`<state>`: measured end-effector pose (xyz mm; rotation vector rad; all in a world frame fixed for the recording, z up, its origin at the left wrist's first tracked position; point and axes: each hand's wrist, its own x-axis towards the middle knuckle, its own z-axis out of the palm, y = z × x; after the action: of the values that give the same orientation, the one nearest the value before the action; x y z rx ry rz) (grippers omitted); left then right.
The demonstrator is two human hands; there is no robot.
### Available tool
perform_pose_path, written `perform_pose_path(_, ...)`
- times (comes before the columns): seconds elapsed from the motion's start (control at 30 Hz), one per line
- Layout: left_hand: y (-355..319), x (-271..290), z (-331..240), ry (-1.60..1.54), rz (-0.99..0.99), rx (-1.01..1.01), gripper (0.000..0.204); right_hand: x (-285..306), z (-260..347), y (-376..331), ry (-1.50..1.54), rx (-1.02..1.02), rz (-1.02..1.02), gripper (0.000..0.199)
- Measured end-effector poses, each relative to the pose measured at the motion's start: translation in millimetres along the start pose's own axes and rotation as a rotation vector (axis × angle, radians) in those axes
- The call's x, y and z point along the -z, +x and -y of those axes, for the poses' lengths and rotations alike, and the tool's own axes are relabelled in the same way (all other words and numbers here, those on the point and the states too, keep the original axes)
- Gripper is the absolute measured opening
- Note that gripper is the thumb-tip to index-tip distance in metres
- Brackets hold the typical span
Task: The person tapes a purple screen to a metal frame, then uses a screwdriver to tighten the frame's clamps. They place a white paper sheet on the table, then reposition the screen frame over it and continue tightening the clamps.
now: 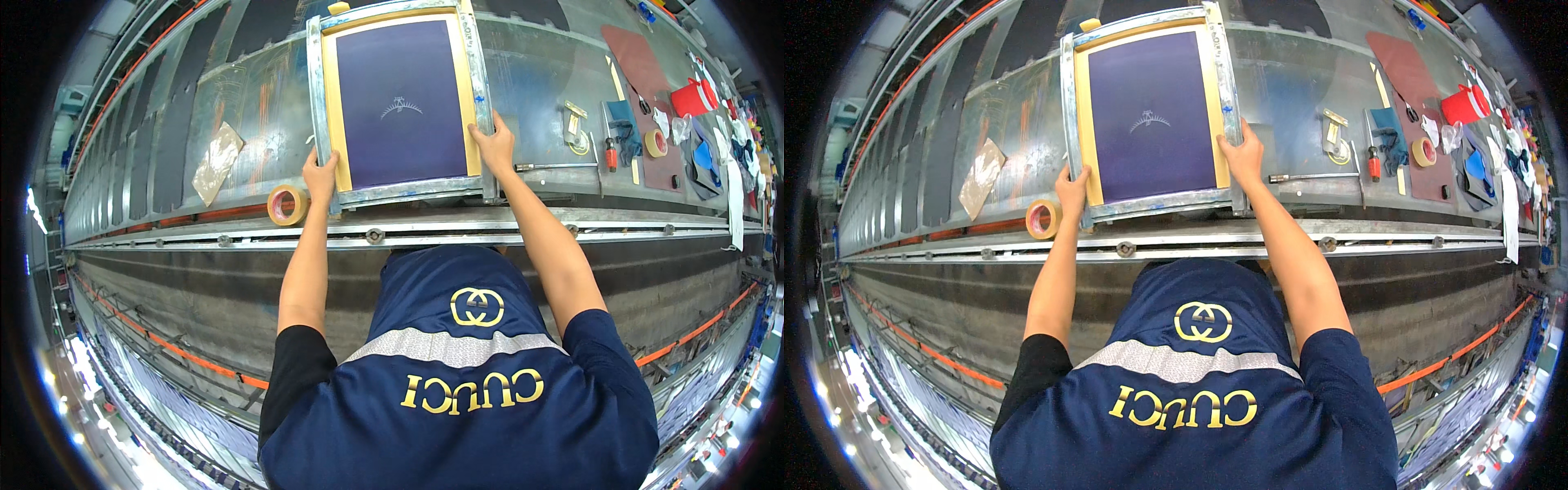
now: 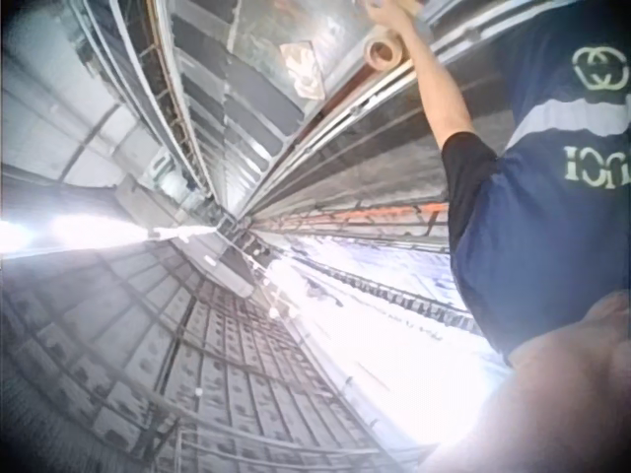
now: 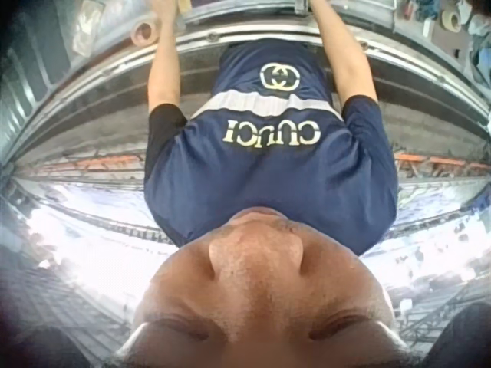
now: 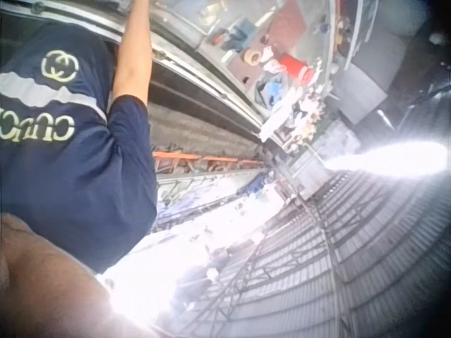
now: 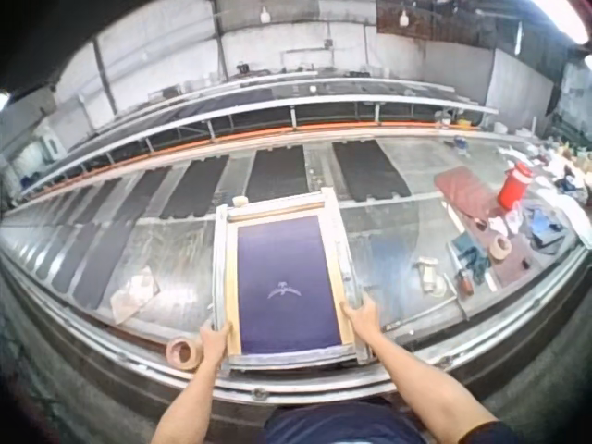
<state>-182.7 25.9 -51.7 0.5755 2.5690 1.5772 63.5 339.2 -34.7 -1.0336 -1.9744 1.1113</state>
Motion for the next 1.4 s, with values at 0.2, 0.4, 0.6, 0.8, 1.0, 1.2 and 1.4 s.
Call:
perform_pose_path(0.2,2,-2,21,0.096,-0.011,0.01,0.05,-22,-24,-6,-0.107,-0.024,-0.008,0.072)
perform_pose_path(0.4,2,7,53,0.357,-0.057,-0.143,0.055,-43,-39,-41,-0.295,-0.052,-0.091,0.068)
perform_pose_path(0.6,1,6,56,0.496,-0.034,-0.09,0.059,-54,-46,-52,-0.451,-0.048,-0.115,0.067)
perform_pose_path(0.8,-6,7,24,0.586,0.105,-0.304,0.066,-66,9,-52,-0.688,0.139,-0.095,0.06)
perform_pose_path(1.0,-8,-51,-27,0.693,0.496,-0.537,0.063,-109,33,-58,-0.634,0.442,0.389,0.053)
perform_pose_path(1.2,5,-69,-19,0.804,0.541,-0.528,0.064,-119,23,-56,-0.7,0.46,0.432,0.05)
perform_pose_path(1.4,15,-70,-21,0.818,0.604,-0.529,0.063,-119,31,-48,-0.727,0.382,0.508,0.051)
